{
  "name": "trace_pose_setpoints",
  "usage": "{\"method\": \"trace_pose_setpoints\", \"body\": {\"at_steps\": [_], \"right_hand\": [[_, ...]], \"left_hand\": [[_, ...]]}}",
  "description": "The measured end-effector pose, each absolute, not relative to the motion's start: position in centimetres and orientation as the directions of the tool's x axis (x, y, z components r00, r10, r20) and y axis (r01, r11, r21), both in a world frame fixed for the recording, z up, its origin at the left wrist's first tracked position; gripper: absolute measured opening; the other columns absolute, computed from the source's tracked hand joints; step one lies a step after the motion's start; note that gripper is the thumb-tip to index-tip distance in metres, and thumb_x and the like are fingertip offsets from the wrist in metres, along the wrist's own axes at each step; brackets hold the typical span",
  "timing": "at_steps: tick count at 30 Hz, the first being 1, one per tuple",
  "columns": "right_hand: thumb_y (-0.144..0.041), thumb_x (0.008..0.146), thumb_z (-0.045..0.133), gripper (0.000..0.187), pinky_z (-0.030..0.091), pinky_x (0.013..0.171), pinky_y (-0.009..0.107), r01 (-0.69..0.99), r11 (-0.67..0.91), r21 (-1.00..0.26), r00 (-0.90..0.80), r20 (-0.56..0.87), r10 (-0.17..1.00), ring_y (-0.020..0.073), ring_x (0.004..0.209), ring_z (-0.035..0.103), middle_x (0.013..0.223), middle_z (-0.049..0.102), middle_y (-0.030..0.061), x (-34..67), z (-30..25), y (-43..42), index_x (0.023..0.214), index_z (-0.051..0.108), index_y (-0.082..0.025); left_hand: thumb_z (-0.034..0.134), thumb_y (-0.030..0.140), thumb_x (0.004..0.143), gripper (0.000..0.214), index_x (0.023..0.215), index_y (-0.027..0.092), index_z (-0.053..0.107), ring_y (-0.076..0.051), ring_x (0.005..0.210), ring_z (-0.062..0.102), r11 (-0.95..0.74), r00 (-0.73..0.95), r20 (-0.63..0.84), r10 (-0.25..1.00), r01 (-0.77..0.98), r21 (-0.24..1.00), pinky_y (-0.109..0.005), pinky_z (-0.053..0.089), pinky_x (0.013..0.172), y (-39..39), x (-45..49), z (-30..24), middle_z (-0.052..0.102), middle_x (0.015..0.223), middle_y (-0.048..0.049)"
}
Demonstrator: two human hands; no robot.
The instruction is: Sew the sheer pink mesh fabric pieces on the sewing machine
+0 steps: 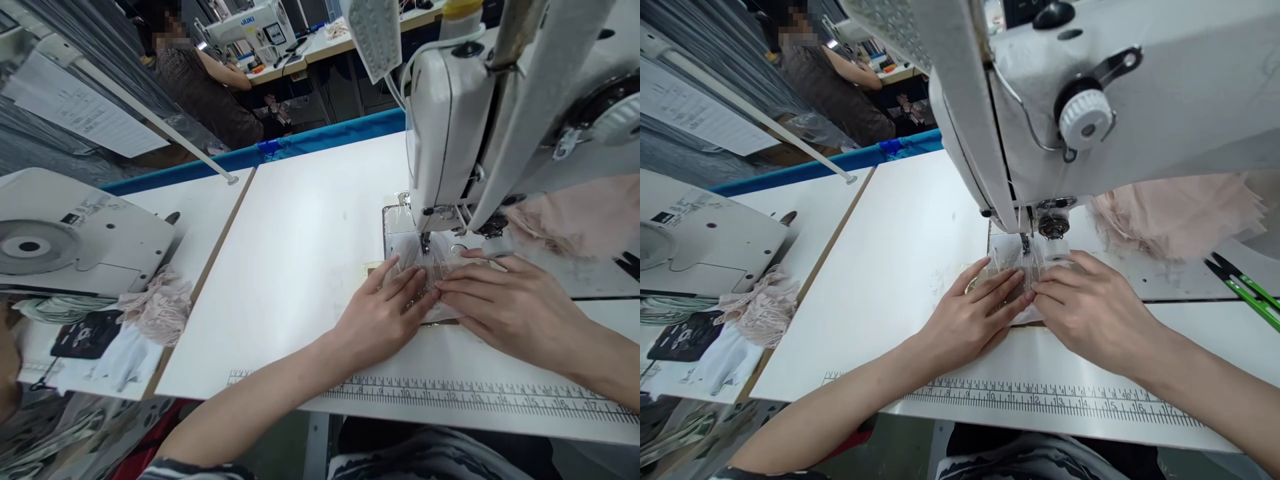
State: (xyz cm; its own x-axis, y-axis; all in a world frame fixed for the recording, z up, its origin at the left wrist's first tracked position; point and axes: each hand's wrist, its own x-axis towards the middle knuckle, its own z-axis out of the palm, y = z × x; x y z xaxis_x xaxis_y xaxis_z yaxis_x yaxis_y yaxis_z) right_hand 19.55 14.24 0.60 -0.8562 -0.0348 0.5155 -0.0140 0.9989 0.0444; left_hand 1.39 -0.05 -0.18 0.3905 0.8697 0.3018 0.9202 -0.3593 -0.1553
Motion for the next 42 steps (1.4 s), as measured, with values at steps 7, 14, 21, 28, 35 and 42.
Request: {"method": "trace_pose_setpoints", "body": {"at_steps": [7, 14, 21, 28, 35, 42], "right_hand": [[-0.005, 0.097, 0.045, 0.033, 0.044, 0.084, 0.035, -0.004, 1.000, 0.023, -0.855, 0.518, -0.015, 0.0167, 0.091, 0.069, 0.095, 0.076, 0.0013, 19.6, 0.5, 14.2, 0.083, 0.074, -0.017], [-0.007, 0.097, 0.047, 0.030, 0.045, 0.084, 0.034, 0.001, 0.998, 0.069, -0.843, 0.536, -0.036, 0.0167, 0.092, 0.069, 0.096, 0.076, 0.0013, 19.4, 0.5, 14.4, 0.084, 0.073, -0.016], [-0.005, 0.095, 0.050, 0.026, 0.044, 0.080, 0.033, 0.018, 0.994, 0.108, -0.839, 0.543, -0.044, 0.0173, 0.093, 0.069, 0.098, 0.076, 0.0037, 18.9, -0.2, 15.0, 0.090, 0.073, -0.014], [-0.005, 0.095, 0.051, 0.023, 0.045, 0.079, 0.033, 0.034, 0.987, 0.155, -0.835, 0.547, -0.057, 0.0177, 0.088, 0.070, 0.100, 0.076, 0.0062, 18.5, -0.6, 16.0, 0.092, 0.073, -0.011], [-0.010, 0.095, 0.055, 0.017, 0.044, 0.079, 0.033, 0.106, 0.968, 0.228, -0.838, 0.545, -0.037, 0.0192, 0.092, 0.070, 0.100, 0.076, 0.0040, 18.1, -0.6, 16.4, 0.097, 0.072, -0.012], [-0.009, 0.095, 0.057, 0.017, 0.045, 0.077, 0.034, 0.032, 0.978, 0.207, -0.838, 0.539, -0.087, 0.0179, 0.099, 0.069, 0.106, 0.075, 0.0028, 19.0, -0.5, 15.3, 0.097, 0.073, -0.015]], "left_hand": [[0.053, 0.025, 0.098, 0.038, 0.133, 0.013, 0.060, -0.025, 0.129, 0.058, -0.360, 0.380, 0.309, 0.872, 0.925, -0.123, -0.056, 0.033, 0.121, 0.1, 1.3, -0.3, 0.064, 0.134, -0.0137], [0.050, 0.026, 0.099, 0.035, 0.130, 0.015, 0.063, -0.023, 0.125, 0.061, -0.336, 0.365, 0.324, 0.873, 0.931, -0.142, -0.054, 0.034, 0.120, 0.6, 1.1, -0.4, 0.065, 0.131, -0.0124], [0.046, 0.024, 0.101, 0.035, 0.130, 0.016, 0.063, -0.022, 0.126, 0.060, -0.325, 0.342, 0.336, 0.878, 0.940, -0.108, -0.057, 0.026, 0.123, 1.7, 0.5, -0.6, 0.065, 0.132, -0.0121], [0.042, 0.024, 0.102, 0.037, 0.134, 0.016, 0.060, -0.024, 0.132, 0.056, -0.300, 0.311, 0.324, 0.893, 0.950, -0.086, -0.062, 0.019, 0.124, 2.7, -0.3, -0.9, 0.062, 0.136, -0.0133], [0.040, 0.027, 0.103, 0.039, 0.137, 0.017, 0.057, -0.025, 0.134, 0.054, -0.257, 0.257, 0.334, 0.907, 0.965, -0.046, -0.068, 0.016, 0.122, 3.1, -0.6, -1.2, 0.060, 0.139, -0.0136], [0.051, 0.023, 0.099, 0.031, 0.123, 0.011, 0.066, -0.017, 0.120, 0.064, -0.335, 0.322, 0.458, 0.829, 0.941, -0.055, -0.048, 0.024, 0.127, 1.6, 0.7, -1.2, 0.070, 0.126, -0.0070]]}}
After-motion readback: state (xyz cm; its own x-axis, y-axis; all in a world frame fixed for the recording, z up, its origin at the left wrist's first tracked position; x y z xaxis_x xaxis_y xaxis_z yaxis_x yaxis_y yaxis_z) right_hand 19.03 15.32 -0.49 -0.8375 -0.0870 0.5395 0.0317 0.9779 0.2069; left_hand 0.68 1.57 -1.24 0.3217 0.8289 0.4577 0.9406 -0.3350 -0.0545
